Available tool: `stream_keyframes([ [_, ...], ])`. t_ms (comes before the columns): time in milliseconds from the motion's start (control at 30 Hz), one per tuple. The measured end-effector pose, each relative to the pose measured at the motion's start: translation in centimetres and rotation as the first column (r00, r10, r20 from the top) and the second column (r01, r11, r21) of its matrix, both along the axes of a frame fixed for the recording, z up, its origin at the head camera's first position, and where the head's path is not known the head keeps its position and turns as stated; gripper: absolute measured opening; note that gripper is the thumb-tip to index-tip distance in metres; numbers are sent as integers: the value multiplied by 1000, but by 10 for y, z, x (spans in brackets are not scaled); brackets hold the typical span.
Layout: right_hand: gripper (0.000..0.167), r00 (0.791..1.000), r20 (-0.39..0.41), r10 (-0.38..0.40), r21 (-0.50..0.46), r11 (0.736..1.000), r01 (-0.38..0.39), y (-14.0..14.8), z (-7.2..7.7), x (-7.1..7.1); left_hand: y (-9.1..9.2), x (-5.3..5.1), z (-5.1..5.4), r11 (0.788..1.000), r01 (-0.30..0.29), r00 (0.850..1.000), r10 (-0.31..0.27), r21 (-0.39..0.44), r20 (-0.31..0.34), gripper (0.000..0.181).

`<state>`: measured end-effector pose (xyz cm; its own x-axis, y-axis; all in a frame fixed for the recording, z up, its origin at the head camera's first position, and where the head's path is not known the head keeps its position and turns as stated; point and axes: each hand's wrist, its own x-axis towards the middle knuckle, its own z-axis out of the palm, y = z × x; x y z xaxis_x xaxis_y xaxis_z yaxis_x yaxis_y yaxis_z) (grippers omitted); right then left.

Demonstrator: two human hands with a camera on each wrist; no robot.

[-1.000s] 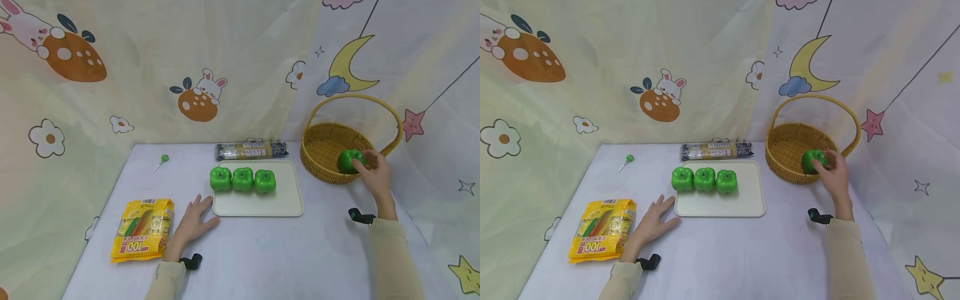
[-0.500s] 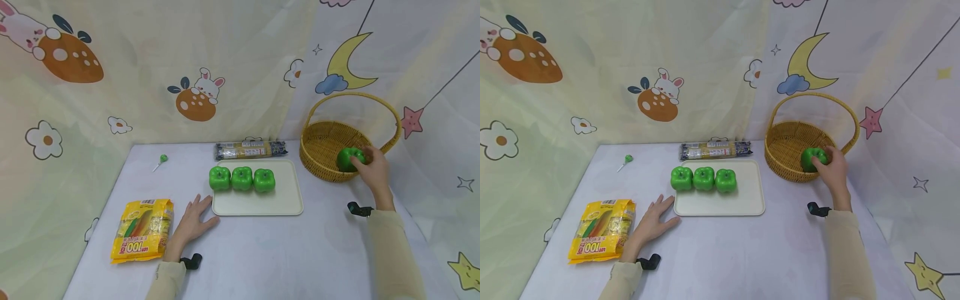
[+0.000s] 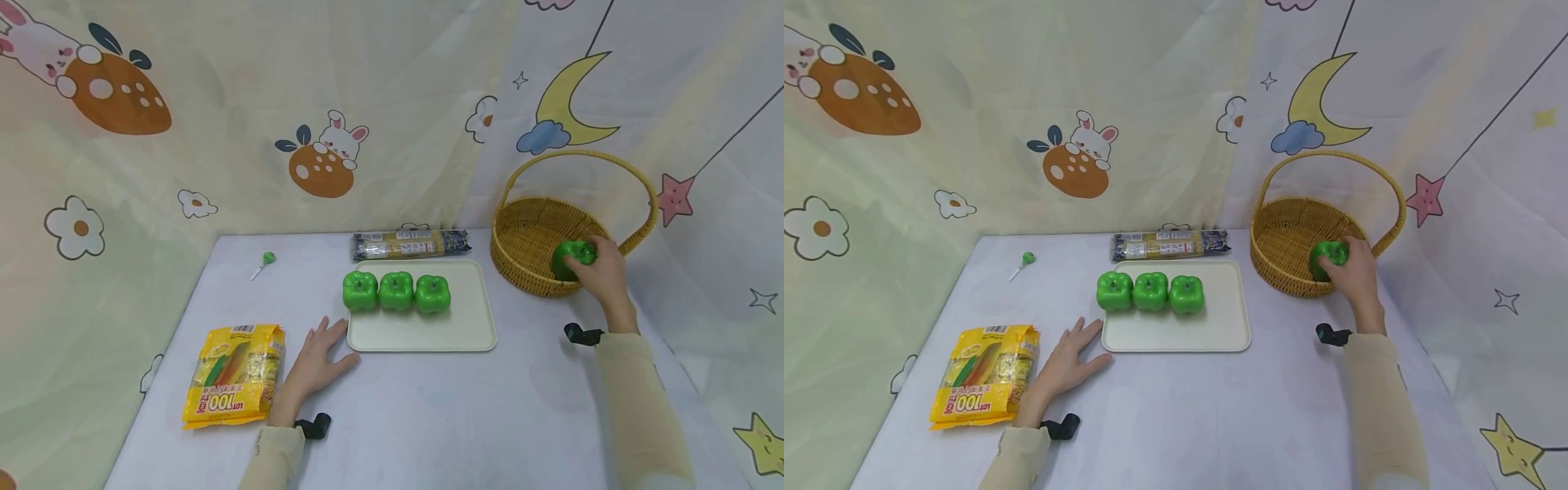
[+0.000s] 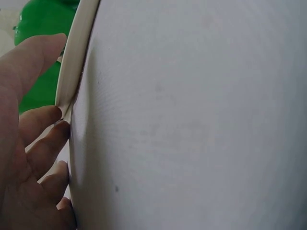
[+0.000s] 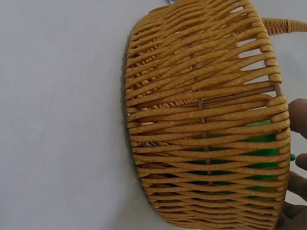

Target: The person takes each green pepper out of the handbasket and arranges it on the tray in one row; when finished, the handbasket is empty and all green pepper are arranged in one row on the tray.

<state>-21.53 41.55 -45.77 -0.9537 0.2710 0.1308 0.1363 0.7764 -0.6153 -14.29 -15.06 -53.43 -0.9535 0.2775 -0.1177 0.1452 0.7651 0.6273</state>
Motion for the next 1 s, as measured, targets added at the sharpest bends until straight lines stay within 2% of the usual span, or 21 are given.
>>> stream_keyframes([
  [200, 79, 998, 66, 22, 46, 999, -25, 3, 0, -6, -1, -1, 0, 1000, -4, 1000, 4, -10, 16, 80],
  [467, 89, 985, 172, 33, 96, 994, -50, 4, 1, -10, -1, -1, -1, 1000, 0, 1000, 0, 0, 28, 80],
  [1000, 88, 984, 175, 34, 123, 991, -57, 6, -4, -12, -1, -1, -4, 1000, 1, 1000, -1, -4, -2, 80],
])
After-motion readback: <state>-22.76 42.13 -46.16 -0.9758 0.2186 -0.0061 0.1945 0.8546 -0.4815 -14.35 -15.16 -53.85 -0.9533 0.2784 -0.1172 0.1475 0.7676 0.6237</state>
